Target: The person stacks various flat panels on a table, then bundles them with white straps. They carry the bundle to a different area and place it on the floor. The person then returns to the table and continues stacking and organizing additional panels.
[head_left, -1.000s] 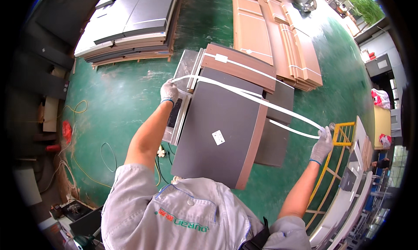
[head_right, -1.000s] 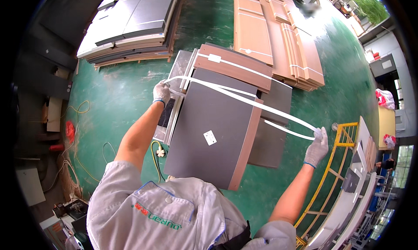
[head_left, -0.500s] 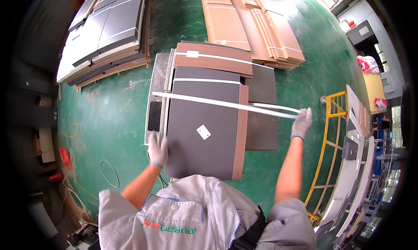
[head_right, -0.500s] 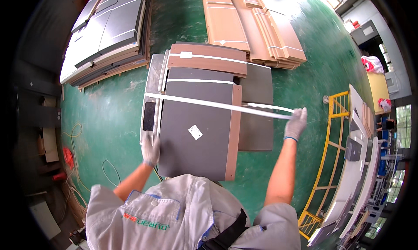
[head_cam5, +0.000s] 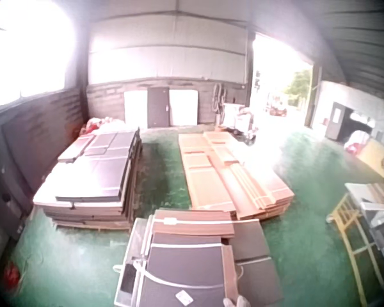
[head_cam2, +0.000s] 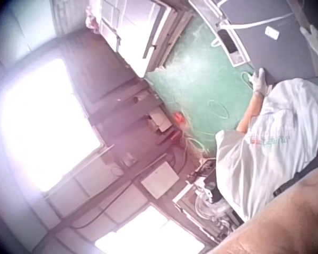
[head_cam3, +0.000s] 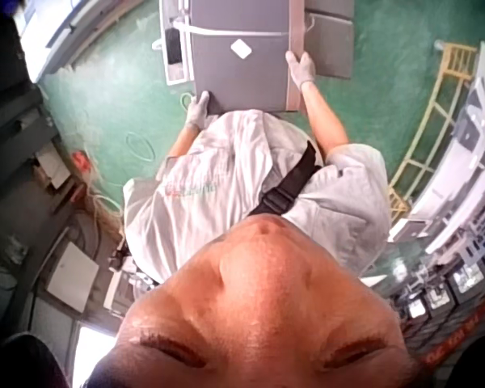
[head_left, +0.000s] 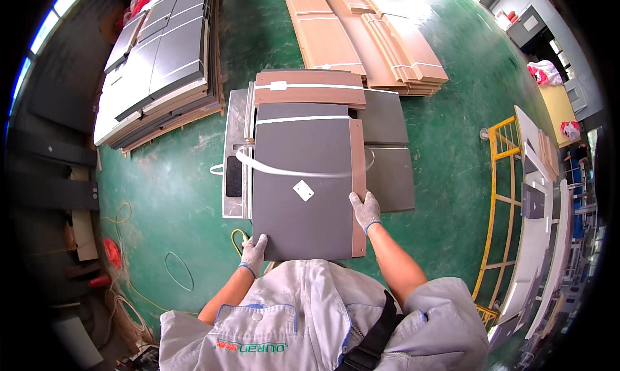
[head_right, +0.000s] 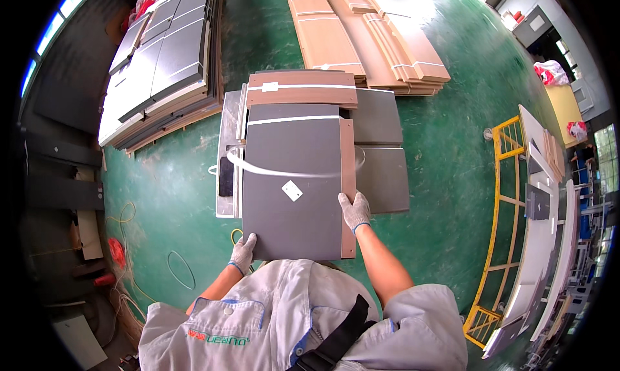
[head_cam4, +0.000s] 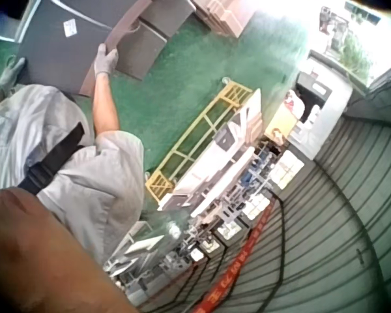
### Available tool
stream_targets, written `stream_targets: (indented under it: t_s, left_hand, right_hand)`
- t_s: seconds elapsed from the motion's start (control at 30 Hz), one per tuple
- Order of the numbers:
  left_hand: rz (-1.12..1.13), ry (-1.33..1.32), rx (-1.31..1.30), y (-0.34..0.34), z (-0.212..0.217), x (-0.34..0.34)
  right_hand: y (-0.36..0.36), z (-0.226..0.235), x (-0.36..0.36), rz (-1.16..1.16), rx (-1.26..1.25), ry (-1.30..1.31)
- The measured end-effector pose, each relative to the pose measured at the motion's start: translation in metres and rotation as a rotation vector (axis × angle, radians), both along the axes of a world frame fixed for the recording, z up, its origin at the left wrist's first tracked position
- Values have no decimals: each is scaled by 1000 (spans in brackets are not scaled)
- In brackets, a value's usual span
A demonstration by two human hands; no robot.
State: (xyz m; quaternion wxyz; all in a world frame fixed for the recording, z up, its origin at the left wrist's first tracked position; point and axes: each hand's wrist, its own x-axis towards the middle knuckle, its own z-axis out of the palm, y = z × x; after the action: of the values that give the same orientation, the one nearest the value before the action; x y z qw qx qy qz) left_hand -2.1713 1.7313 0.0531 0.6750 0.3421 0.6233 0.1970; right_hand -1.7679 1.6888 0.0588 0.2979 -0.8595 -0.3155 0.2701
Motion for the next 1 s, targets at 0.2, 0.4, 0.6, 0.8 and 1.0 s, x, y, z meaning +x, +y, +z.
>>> stream_targets:
  t_s: [0.2,0.4,0.6,0.8,1.0]
  left_hand:
    - [-27,59,-17,0,-7,-2]
    - [-17,109,-71,-1,26,13]
    - [-11,117,-62,-3,34,17]
    - [374,123,-51,-38,-29,-1]
    - [440,-278,-333,-72,-8,32]
  right_hand:
    - [-2,-6,-1,-44,1,9]
    - [-6,-11,-2,-60,-27,-33]
    - [-13,3,-3,-53,99,15]
    - [-107,5,-48,-70,179,194]
    - [-169,-58,-60,-197,3,468]
